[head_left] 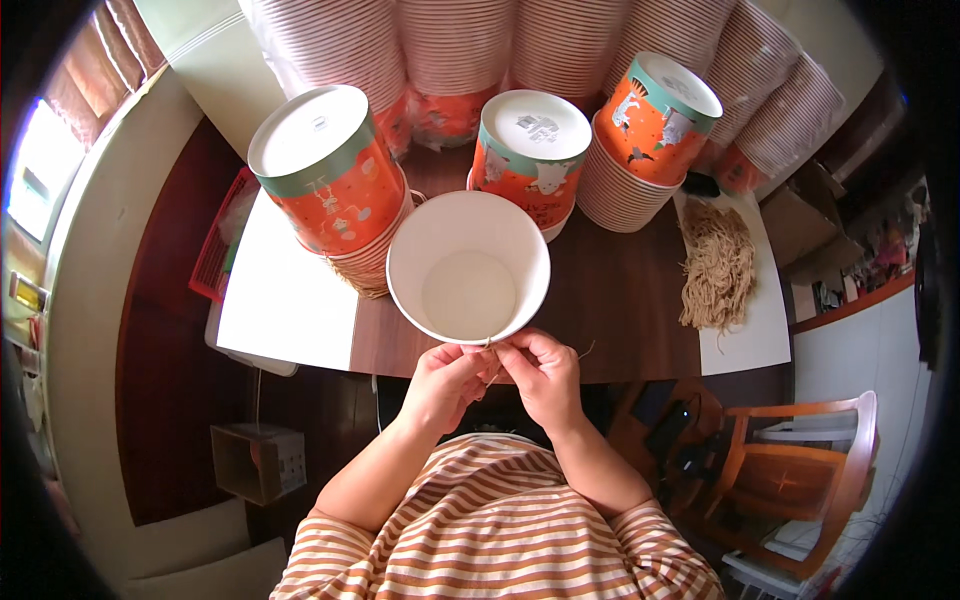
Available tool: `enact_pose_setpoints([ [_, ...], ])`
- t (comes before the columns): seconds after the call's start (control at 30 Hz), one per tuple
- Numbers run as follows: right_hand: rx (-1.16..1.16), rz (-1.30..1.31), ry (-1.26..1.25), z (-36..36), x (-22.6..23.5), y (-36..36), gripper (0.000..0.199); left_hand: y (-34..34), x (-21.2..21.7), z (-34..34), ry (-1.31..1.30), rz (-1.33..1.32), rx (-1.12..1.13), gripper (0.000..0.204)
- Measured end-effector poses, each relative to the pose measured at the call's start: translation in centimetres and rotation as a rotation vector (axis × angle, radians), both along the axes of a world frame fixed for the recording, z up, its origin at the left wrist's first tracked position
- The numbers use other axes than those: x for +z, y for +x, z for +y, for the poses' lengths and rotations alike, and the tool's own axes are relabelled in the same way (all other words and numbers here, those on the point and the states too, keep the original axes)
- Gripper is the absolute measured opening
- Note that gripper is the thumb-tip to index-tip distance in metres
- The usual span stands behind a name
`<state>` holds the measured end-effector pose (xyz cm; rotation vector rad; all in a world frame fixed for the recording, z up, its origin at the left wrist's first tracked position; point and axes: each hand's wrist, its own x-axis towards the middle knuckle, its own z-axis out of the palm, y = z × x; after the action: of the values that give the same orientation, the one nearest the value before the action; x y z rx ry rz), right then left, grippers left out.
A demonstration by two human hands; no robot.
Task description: Threading and tying strings to paper buckets to create handles as part of the packaging process.
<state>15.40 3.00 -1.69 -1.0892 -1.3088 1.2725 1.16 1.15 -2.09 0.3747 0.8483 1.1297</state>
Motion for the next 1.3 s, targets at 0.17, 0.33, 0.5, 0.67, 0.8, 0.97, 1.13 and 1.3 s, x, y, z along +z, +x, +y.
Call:
enact_pose_setpoints([
  [0.17,0.029,-0.032,0.002,0.3,-0.2,0.1,0.012,-0.1,0.3,0.1,0.011,0.019,0.006,0.010],
  [0.33,0.068,0.054,-0.085,0.5,-0.5,0.3,0.013,-0.2,0.1,0.3,0.057,0.083,-0.007,0.012],
  [0.5,0.104,0.103,-0.107,0.4,-0.3,0.4,0.012,-0.3,-0.6,0.2,0.101,0.140,-0.025,0.010],
  [0.67,0.097,0.174,-0.135,0.5,-0.1,0.0,0.013,-0.2,-1.0,0.1,0.119,0.169,-0.009,0.008],
  [0.8,0.145,0.541,-0.476,0.9,-0.6,0.4,0.016,0.2,-1.2,-0.2,0.140,0.100,0.053,0.008],
  [0.97,0.234,0.698,-0.591,1.2,-0.6,0.5,0.018,0.7,-0.5,-0.6,0.159,0.106,0.101,0.009],
  [1.13,0.278,0.717,-0.650,1.1,-1.4,0.6,0.021,0.7,-1.8,-0.9,0.421,0.495,0.187,0.007],
  [1.3,0.269,0.715,-0.711,0.9,-1.7,0.7,0.019,0.8,-1.5,-1.0,0.432,0.494,0.225,0.008],
])
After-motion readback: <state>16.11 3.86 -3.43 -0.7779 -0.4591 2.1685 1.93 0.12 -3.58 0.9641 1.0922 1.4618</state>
